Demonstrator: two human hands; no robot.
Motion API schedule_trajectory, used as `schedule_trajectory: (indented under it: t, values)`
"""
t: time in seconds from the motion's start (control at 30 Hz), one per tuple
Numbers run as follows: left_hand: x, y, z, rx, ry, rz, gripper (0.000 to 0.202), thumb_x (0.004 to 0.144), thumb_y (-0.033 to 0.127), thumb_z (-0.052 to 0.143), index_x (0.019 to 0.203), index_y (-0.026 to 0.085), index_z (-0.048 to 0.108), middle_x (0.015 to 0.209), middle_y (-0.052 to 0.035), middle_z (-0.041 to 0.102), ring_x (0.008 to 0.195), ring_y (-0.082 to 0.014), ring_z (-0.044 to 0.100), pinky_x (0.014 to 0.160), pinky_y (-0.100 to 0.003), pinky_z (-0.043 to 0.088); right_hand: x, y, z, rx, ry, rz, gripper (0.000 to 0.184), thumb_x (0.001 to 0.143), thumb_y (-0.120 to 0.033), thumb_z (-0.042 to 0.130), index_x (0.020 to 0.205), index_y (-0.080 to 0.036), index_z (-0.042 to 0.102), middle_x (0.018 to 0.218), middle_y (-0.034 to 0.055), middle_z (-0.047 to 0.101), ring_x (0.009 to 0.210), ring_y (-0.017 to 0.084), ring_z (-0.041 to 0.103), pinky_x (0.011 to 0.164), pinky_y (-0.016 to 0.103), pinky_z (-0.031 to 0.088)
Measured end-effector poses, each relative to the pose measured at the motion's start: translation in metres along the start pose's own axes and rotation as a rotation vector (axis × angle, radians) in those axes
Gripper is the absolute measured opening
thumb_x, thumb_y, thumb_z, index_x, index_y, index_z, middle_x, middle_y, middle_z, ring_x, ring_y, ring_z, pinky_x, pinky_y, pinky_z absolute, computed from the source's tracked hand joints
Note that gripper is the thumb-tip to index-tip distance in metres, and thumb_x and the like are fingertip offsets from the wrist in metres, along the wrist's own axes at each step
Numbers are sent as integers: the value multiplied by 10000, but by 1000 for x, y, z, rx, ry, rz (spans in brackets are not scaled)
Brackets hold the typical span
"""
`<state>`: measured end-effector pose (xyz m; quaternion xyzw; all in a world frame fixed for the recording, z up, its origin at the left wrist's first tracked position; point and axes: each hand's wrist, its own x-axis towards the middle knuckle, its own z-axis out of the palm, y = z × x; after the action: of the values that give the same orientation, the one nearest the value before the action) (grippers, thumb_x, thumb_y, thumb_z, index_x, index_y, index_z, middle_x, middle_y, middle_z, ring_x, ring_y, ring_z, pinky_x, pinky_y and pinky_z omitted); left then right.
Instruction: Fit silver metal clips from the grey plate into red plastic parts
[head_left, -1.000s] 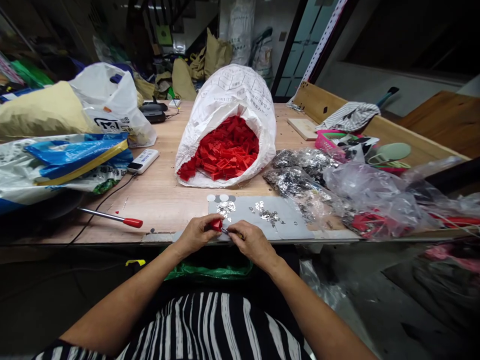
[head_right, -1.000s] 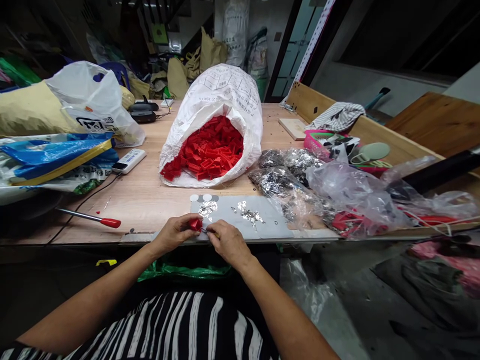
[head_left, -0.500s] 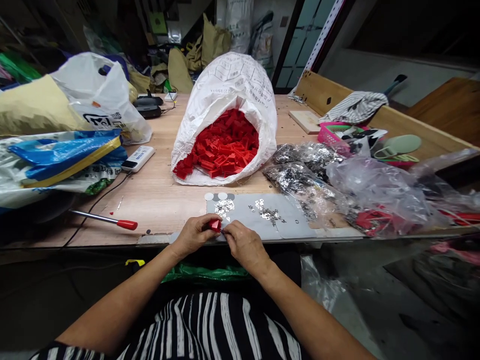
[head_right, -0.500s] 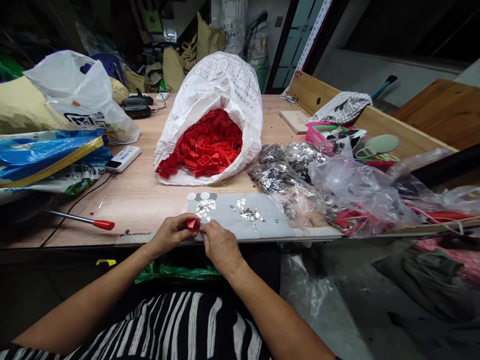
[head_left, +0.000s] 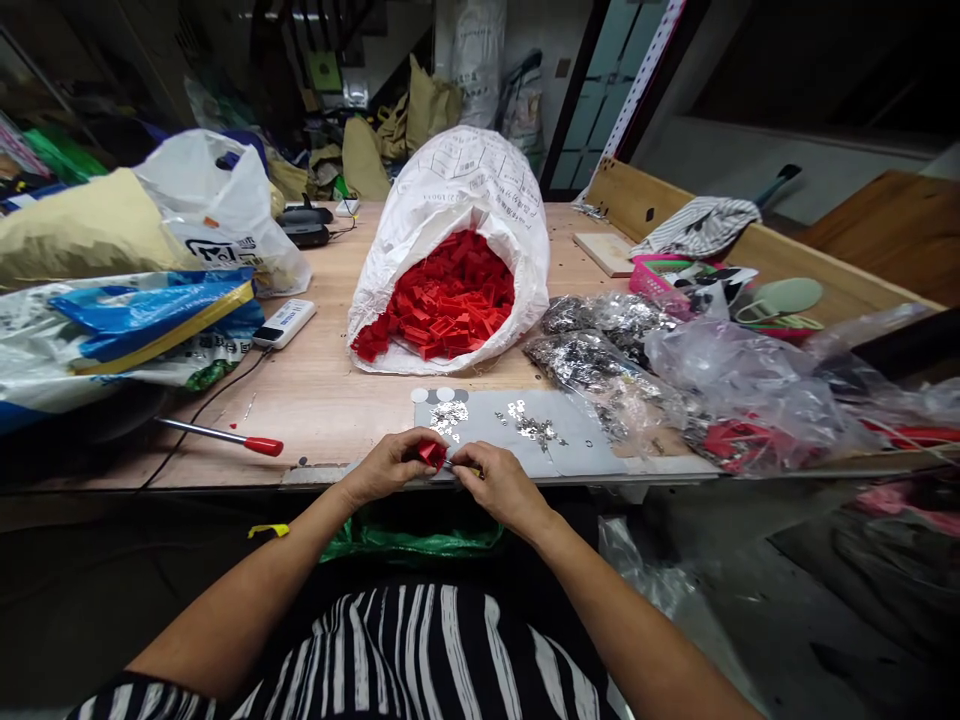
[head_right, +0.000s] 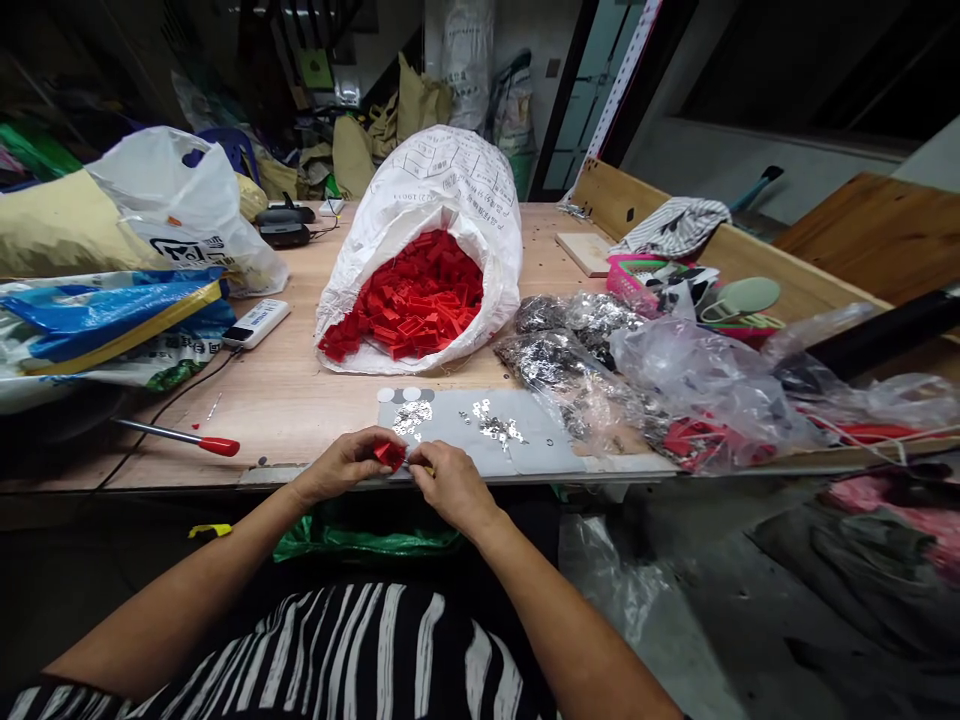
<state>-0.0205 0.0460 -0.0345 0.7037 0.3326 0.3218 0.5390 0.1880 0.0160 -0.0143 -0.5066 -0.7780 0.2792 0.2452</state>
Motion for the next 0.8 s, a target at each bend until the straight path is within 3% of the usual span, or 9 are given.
schedule_trajectory:
  t: [0.13,0.6,0.8]
  values:
    - [1,2,0,17,-24,3,319,778,180,623,1096,170,604,1016,-64,639,935,-182,585,868,-318,455,0,-2,3,-40,-12,-10,124,828,-141,574,891,-206,659,854,25,646,780,145,597,715,252,439]
    - [5,4,6,199,80,50,400,770,182,632,1169,213,622,1110,-60,670,1017,-204,609,922,-318,443,7,-14,15,-210,-16,32,184,837,-110,517,942,-219,623,933,42,640,841,177,609,727,264,441]
    - [2,8,7,155,114,32,325,753,207,669,1076,193,636,982,-40,674,916,-183,607,859,-297,459,4,-15,8,-119,-36,13,183,872,-157,499,992,-218,623,934,38,624,864,171,602,771,274,459]
